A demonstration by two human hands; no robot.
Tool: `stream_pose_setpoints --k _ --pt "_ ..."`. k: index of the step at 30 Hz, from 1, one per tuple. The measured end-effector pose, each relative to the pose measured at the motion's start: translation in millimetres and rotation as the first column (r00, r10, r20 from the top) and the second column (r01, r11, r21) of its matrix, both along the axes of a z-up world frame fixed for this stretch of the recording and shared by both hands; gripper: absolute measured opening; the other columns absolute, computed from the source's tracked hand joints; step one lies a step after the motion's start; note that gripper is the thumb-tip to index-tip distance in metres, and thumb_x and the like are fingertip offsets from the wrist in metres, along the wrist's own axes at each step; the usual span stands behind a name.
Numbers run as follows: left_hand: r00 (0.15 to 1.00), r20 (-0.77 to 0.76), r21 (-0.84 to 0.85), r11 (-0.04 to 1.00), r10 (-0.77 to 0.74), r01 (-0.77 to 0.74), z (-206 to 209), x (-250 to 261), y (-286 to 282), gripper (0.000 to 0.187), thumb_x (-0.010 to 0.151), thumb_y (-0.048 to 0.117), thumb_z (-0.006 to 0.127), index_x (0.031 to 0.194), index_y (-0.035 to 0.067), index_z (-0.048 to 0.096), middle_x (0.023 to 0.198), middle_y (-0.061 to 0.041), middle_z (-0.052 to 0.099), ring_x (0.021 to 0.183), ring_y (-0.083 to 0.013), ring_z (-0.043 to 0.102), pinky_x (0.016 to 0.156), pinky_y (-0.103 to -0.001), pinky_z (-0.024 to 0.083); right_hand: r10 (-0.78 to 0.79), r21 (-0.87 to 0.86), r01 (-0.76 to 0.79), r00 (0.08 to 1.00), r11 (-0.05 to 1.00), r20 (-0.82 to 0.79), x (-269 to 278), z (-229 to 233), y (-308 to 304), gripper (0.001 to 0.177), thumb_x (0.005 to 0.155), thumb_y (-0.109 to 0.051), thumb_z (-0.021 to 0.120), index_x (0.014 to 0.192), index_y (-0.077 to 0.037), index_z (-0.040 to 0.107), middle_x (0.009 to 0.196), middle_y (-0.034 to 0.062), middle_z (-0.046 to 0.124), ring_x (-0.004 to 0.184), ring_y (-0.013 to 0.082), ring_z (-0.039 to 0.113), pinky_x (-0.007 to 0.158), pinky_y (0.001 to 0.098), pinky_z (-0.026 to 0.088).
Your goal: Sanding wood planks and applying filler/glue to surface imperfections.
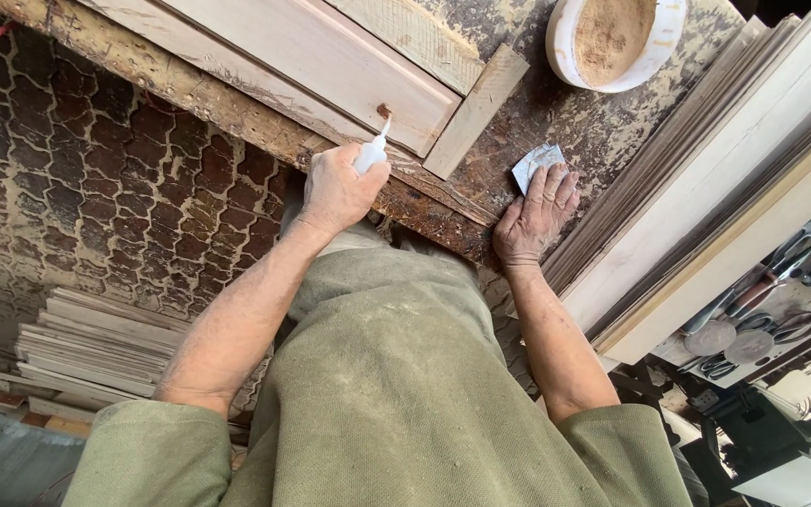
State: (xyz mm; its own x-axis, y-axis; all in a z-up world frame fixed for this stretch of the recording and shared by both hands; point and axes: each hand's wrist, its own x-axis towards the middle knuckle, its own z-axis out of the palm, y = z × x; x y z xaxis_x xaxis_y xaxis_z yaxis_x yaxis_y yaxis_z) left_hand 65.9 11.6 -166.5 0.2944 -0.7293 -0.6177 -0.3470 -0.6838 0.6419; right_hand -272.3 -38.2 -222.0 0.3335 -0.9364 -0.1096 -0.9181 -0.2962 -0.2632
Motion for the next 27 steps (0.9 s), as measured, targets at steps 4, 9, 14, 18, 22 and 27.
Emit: stream_pose_setpoints --k 4,9,14,18,22,27 --pt "1.0 -0.021 0.006 1.0 -0.022 0.022 -0.2 -3.2 3.2 0.033 0.094 0.036 0.065 0.073 0.012 0.059 0.062 0.0 0.058 0.052 -0.0095 0.054 0.044 -0.031 0.047 -0.001 -0.01 0.001 1.0 1.0 -0.001 -0.9 -1.1 -0.3 0.067 0.096 -0.014 0.046 0.161 0.0 0.039 0.171 0.0225 0.028 0.162 0.0427 0.013 0.131 0.057 0.003" --pt "0.999 0.042 -0.058 0.998 -0.009 0.011 -5.5 1.7 9.9 0.031 0.095 0.036 0.065 0.074 0.014 0.059 0.063 0.001 0.058 0.053 -0.0097 0.053 0.045 -0.031 0.047 0.006 -0.019 -0.006 1.0 1.0 0.002 -0.8 0.0 -0.4 0.067 0.096 -0.014 0.046 0.161 0.0 0.04 0.171 0.0215 0.029 0.161 0.0425 0.013 0.132 0.0572 0.003" --pt "0.998 0.052 -0.064 0.998 -0.023 0.026 -11.0 3.6 17.0 0.033 0.096 0.035 0.065 0.072 0.014 0.057 0.063 0.002 0.056 0.051 -0.0096 0.049 0.042 -0.029 0.042 0.005 -0.027 -0.005 1.0 1.0 0.007 -2.5 -1.0 0.7 0.067 0.095 -0.014 0.047 0.16 0.002 0.042 0.171 0.0227 0.03 0.161 0.0437 0.014 0.131 0.0575 0.004" --pt "0.999 0.019 -0.013 0.999 -0.032 0.032 -7.8 -1.4 10.2 0.033 0.096 0.036 0.063 0.071 0.015 0.057 0.061 0.002 0.054 0.046 -0.0085 0.045 0.036 -0.027 0.035 0.005 -0.041 -0.004 1.0 0.999 0.023 -0.8 3.8 0.6 0.065 0.094 -0.014 0.049 0.157 0.003 0.046 0.167 0.0246 0.036 0.16 0.0456 0.019 0.131 0.0575 0.006" --pt "0.999 0.002 0.053 0.998 0.047 -0.047 -14.3 1.5 18.0 0.029 0.095 0.035 0.061 0.074 0.015 0.058 0.063 0.004 0.053 0.047 -0.0083 0.042 0.037 -0.027 0.035 0.068 -0.115 -0.061 0.996 0.991 0.055 8.1 -0.3 -4.5 0.062 0.093 -0.014 0.052 0.152 0.005 0.05 0.163 0.0277 0.041 0.157 0.0481 0.026 0.129 0.0579 0.011" --pt "0.999 -0.041 -0.141 0.99 -0.002 -0.004 -20.0 11.4 49.5 0.029 0.094 0.035 0.063 0.077 0.012 0.059 0.067 0.002 0.055 0.055 -0.01 0.049 0.044 -0.029 0.042 0.08 -0.147 -0.074 0.996 0.986 0.039 15.9 27.0 -21.1 0.054 0.087 -0.005 0.056 0.14 0.005 0.06 0.152 0.028 0.053 0.144 0.0507 0.043 0.121 0.0598 0.03"
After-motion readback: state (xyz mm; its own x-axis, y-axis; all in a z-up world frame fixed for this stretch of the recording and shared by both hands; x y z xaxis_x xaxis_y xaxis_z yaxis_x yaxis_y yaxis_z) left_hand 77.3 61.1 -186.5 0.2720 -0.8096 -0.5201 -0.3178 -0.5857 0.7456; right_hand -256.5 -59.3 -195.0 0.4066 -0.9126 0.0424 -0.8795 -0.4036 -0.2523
